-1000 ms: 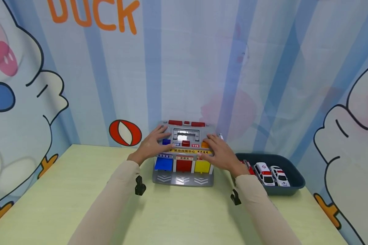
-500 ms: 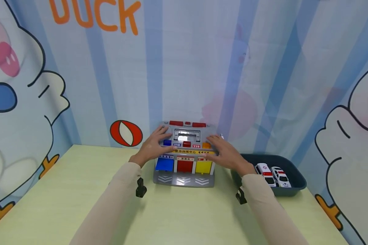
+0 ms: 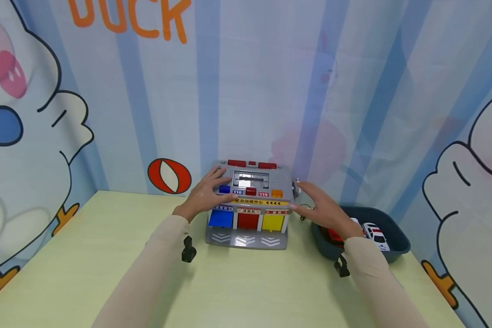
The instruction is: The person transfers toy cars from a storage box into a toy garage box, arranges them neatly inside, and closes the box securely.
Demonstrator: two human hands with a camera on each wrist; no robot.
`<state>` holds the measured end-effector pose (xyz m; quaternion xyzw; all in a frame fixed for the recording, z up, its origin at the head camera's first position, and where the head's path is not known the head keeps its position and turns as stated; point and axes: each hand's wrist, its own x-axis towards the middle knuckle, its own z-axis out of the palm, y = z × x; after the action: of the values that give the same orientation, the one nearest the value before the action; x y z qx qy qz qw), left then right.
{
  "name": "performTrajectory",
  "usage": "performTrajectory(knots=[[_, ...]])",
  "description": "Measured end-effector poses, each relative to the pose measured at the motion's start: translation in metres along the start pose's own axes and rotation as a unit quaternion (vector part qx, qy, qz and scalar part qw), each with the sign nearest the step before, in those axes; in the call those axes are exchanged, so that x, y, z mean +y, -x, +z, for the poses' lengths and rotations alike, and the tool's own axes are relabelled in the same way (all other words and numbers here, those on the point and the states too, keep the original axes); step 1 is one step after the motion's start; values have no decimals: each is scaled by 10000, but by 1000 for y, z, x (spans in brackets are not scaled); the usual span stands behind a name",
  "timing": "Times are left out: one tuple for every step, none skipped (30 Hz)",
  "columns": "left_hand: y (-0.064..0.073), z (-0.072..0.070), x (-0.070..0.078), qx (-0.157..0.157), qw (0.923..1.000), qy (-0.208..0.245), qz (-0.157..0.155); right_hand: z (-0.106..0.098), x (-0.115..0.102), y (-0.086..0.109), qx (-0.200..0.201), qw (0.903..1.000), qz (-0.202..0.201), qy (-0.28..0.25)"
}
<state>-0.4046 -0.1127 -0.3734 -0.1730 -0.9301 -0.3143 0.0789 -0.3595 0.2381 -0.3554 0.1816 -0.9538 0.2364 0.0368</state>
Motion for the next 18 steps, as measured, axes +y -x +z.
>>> performTrajectory(knots=[[0,0,0,0,10000,6,-3,-1,3,2,0,10000,17,23],[0,0,0,-2,10000,19,-4,-3,7,5,11,10000,33,73],[0,0,1,-7,10000,31,-3,-5,11,7,19,9999,40,120],[1,0,0,-4,10000,37,-4,-6,14,9,38,9999,26,153],[1,0,0,-5,10000,51,-8,-8,17,12,51,9998,20,187],[1,0,0,-7,10000,46,-7,-10,20,14,69,9998,9,197],[1,0,0,-10,10000,36,-8,-12,24,17,80,9998,-13,194],[1,-1,-1,-16,10000,15,-5,-14,27,19,91,9997,-36,204],[1,-1,-1,-22,10000,-12,3,-15,30,22,96,9997,-43,211],[1,-1,-1,-34,10000,-50,14,-17,34,25,102,9998,-49,186],[1,-1,-1,-48,9999,-87,29,-19,37,28,102,9998,-26,177],[1,-1,-1,-61,9999,-119,48,-20,41,31,105,9998,-11,163],[1,-1,-1,-71,9998,-143,69,-22,44,34,101,9998,9,160],[1,-2,-1,-78,9998,-168,89,-23,47,37,99,9998,34,142],[0,-2,-1,-82,9997,-183,105,-24,51,39,101,9998,62,129],[0,-2,-1,-84,9997,-195,118,-25,54,41,107,9998,94,119],[-1,-2,-1,-81,9997,-193,120,-26,57,43,118,9998,121,133],[-1,-2,-1,-76,9997,-188,121,-26,60,45,124,9997,145,131]])
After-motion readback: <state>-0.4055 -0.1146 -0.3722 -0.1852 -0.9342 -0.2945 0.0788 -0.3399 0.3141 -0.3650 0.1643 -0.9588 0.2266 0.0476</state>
